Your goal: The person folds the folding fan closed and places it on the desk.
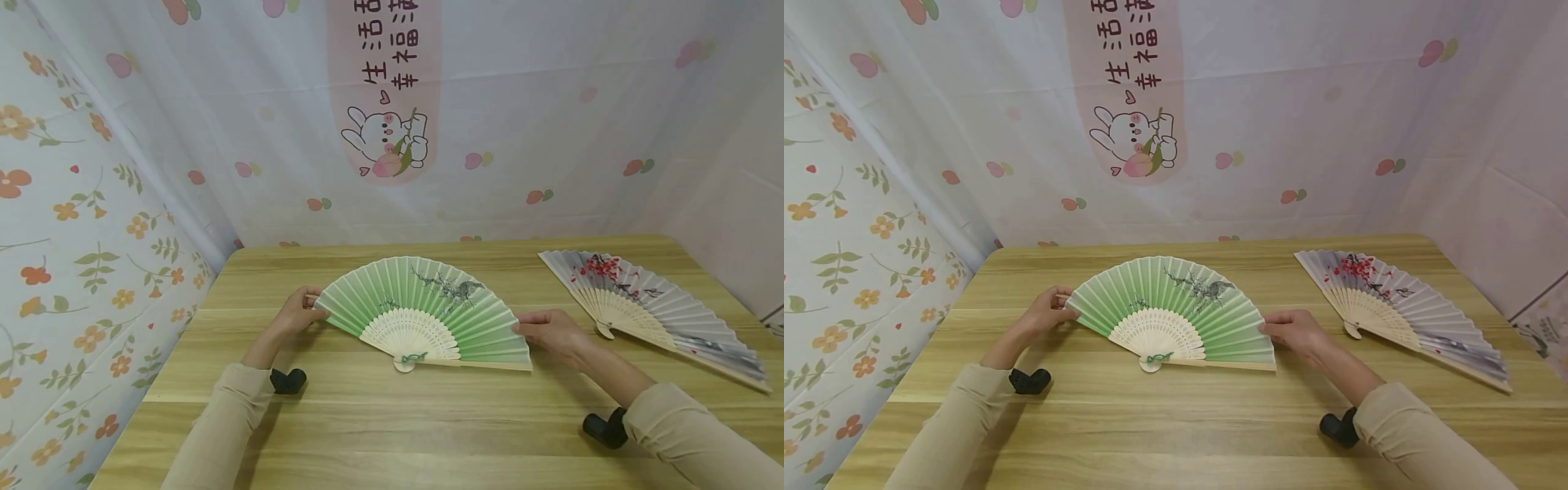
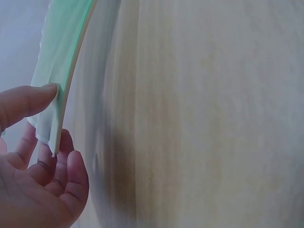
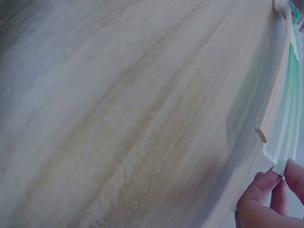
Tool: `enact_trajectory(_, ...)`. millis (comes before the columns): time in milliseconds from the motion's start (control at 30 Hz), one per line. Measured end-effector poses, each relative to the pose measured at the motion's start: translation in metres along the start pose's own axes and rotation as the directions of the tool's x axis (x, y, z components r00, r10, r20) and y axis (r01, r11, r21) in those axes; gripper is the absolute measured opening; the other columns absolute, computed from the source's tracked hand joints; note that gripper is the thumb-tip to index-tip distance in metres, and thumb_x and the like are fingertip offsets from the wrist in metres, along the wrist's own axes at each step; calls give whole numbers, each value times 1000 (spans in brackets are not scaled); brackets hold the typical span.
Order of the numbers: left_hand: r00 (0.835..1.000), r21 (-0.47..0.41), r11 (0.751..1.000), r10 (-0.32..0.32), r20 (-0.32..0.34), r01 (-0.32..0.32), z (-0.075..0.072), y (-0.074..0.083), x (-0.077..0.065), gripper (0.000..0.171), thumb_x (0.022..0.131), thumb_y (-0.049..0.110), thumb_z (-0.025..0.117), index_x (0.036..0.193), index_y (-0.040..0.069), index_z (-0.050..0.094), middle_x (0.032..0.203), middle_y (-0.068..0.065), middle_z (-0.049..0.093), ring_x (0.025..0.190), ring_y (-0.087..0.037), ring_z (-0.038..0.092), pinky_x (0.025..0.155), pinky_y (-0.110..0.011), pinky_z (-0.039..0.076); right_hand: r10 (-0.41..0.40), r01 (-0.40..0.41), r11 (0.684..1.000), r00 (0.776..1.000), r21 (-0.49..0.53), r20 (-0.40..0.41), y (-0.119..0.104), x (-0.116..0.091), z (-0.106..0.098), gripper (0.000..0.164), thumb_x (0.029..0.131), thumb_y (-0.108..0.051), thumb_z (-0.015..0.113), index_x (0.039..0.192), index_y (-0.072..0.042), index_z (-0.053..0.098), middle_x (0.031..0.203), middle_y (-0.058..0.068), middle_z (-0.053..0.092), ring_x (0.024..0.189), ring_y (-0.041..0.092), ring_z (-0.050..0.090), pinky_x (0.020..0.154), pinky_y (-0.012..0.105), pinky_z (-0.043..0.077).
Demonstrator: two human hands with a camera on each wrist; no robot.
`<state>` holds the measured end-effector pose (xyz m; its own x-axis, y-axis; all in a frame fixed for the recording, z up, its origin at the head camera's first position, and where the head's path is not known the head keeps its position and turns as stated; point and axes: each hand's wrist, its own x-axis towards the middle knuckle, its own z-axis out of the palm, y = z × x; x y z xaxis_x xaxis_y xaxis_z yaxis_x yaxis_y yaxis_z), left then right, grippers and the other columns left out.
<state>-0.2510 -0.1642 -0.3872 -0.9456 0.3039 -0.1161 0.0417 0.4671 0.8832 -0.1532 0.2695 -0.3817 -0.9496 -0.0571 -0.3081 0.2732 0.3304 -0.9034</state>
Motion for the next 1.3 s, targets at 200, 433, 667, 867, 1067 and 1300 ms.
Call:
enact_trajectory(200, 1000, 6, 1000, -10, -12, 10, 1, 1, 0, 43, 82, 3, 57, 119, -7, 37, 101, -20, 48, 80, -20, 50, 66, -30, 45, -8, 8, 1000, 1000, 22, 7, 1, 0, 2, 46, 86, -20, 58, 115, 14, 46, 98, 3, 56, 85, 5, 52, 78, 22, 46)
enact_trajectory(433, 1000, 1, 1000, -16, -6, 16, 1, 0, -1, 42, 82, 2, 57, 118, -8, 37, 100, -21, 48, 80, -23, 52, 68, -30, 47, -30, 28, 998, 999, 53, 32, -1, -1, 3, 40, 88, -20, 55, 111, 11, 46, 95, 1, 53, 84, 4, 50, 75, 18, 45)
enact_trajectory(667, 1000, -52, 998, -28, 6, 28, 1, -2, 0, 42, 83, -3, 55, 118, -11, 34, 102, -23, 45, 82, -25, 55, 74, -32, 50, -48, 40, 994, 996, 105, 72, -1, -1, 3, 37, 90, -17, 52, 112, 12, 44, 94, 2, 56, 84, 8, 56, 78, 27, 48)
enact_trajectory(867, 998, -92, 995, -51, -20, 49, 1, -3, 0, 42, 83, -4, 55, 119, -10, 34, 103, -22, 44, 82, -23, 55, 76, -31, 50, -57, 44, 992, 993, 122, 105, 2, 3, 2, 41, 90, -19, 51, 114, 13, 42, 94, 1, 57, 85, 9, 57, 78, 27, 48)
enact_trajectory(1067, 999, -114, 993, -35, -34, 31, 0, -4, -2, 41, 83, -4, 55, 118, -9, 34, 106, -25, 45, 84, -24, 55, 77, -32, 50, -59, 24, 980, 983, 196, 174, 4, 4, -1, 46, 92, -19, 48, 123, 13, 34, 97, -2, 58, 89, 9, 57, 80, 28, 47)
enact_trajectory(1300, 999, -160, 987, -34, -32, 29, -3, -6, -2, 38, 84, -5, 53, 117, -9, 35, 109, -26, 46, 82, -19, 57, 79, -33, 49, -44, -48, 949, 959, 313, 281, 4, 5, -4, 60, 95, -20, 43, 134, 13, 12, 105, -2, 54, 97, 9, 53, 88, 31, 43)
